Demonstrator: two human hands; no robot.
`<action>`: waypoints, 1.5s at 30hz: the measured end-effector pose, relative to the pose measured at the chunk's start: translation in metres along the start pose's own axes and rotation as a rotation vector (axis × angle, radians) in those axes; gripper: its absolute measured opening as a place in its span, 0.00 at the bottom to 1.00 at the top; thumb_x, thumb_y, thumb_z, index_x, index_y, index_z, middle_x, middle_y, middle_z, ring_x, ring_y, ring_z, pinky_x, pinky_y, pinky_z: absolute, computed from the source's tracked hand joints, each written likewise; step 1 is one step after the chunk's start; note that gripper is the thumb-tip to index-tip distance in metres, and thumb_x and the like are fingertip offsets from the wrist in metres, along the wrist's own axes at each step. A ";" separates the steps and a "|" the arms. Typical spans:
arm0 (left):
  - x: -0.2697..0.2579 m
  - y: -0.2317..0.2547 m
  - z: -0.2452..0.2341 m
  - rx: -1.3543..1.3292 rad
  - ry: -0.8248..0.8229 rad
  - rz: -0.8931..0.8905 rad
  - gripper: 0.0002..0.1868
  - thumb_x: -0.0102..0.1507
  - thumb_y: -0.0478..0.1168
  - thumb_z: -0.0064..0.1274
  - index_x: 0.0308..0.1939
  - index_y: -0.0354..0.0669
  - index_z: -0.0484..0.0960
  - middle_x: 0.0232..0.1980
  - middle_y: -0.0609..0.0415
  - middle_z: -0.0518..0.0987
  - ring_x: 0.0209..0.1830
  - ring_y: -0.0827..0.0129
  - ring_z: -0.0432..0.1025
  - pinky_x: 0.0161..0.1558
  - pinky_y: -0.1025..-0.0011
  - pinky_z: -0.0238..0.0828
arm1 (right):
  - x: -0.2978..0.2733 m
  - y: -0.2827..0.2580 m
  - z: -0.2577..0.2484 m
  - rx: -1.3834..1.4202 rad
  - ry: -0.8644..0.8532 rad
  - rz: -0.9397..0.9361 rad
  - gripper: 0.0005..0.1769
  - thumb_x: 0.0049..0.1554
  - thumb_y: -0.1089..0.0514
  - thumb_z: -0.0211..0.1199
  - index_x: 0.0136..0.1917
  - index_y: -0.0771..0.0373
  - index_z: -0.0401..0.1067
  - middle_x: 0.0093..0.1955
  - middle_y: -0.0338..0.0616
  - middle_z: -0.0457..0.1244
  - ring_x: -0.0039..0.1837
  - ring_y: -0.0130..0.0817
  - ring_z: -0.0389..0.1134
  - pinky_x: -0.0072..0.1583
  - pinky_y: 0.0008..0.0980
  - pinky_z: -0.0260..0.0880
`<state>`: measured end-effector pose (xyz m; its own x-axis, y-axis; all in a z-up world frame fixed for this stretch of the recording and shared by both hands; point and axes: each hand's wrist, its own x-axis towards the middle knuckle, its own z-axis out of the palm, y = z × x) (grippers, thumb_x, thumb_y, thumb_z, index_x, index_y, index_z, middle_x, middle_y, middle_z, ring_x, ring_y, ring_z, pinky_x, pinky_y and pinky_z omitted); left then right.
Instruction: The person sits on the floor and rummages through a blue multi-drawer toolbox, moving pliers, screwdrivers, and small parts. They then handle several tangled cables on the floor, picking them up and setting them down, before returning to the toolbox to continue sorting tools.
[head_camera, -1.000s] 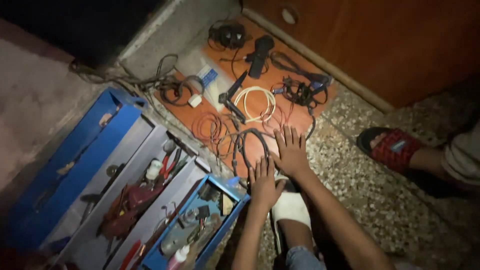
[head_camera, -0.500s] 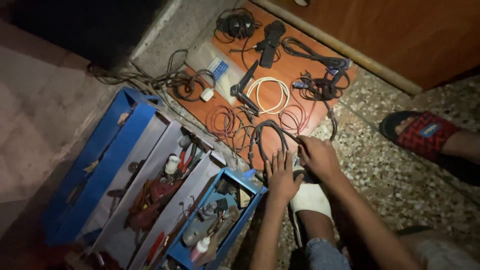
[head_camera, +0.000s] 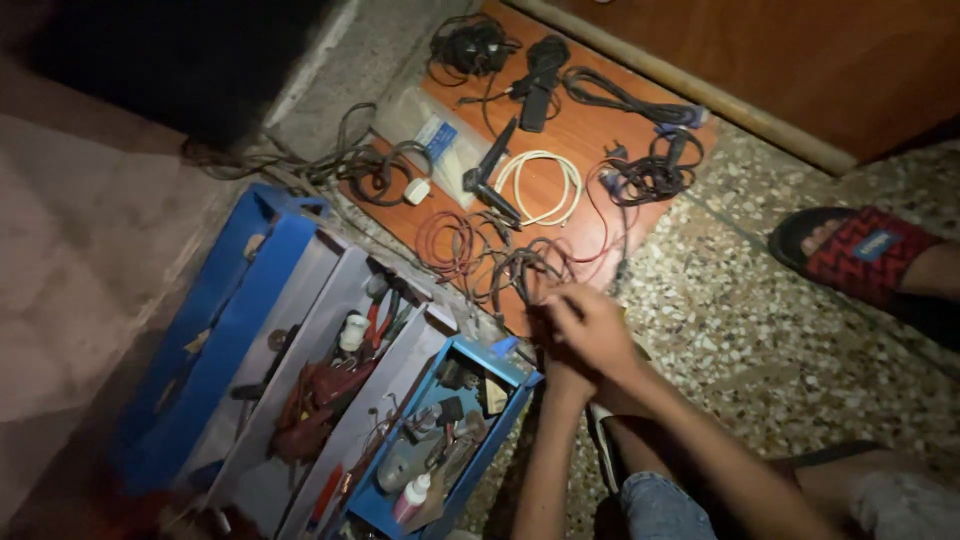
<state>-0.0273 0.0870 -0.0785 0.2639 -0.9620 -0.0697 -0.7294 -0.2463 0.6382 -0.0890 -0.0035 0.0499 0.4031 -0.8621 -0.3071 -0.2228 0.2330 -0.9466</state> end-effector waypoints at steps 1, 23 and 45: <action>0.000 -0.015 0.017 -0.207 0.102 -0.066 0.37 0.69 0.56 0.50 0.76 0.42 0.59 0.76 0.42 0.65 0.77 0.50 0.59 0.76 0.52 0.51 | -0.001 -0.008 0.003 -0.054 0.013 -0.185 0.11 0.59 0.56 0.62 0.52 0.64 0.77 0.46 0.51 0.72 0.43 0.45 0.75 0.46 0.36 0.75; -0.007 -0.010 0.013 -0.114 -0.162 -0.074 0.46 0.64 0.54 0.52 0.79 0.37 0.49 0.82 0.35 0.49 0.82 0.45 0.43 0.77 0.53 0.36 | 0.033 0.019 0.031 -0.819 -0.223 -0.682 0.38 0.62 0.36 0.53 0.79 0.54 0.55 0.73 0.58 0.56 0.75 0.58 0.52 0.72 0.63 0.46; 0.000 0.050 -0.037 0.360 -0.094 0.038 0.33 0.65 0.47 0.48 0.73 0.39 0.67 0.75 0.35 0.64 0.76 0.37 0.52 0.70 0.34 0.39 | 0.096 0.078 0.032 -1.253 -0.149 -0.516 0.39 0.60 0.36 0.49 0.81 0.46 0.48 0.83 0.45 0.47 0.83 0.50 0.40 0.75 0.66 0.38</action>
<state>-0.0405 0.0789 -0.0187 0.1856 -0.9737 -0.1323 -0.9170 -0.2200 0.3327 -0.0394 -0.0537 -0.0563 0.7583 -0.6511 -0.0319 -0.6357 -0.7277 -0.2576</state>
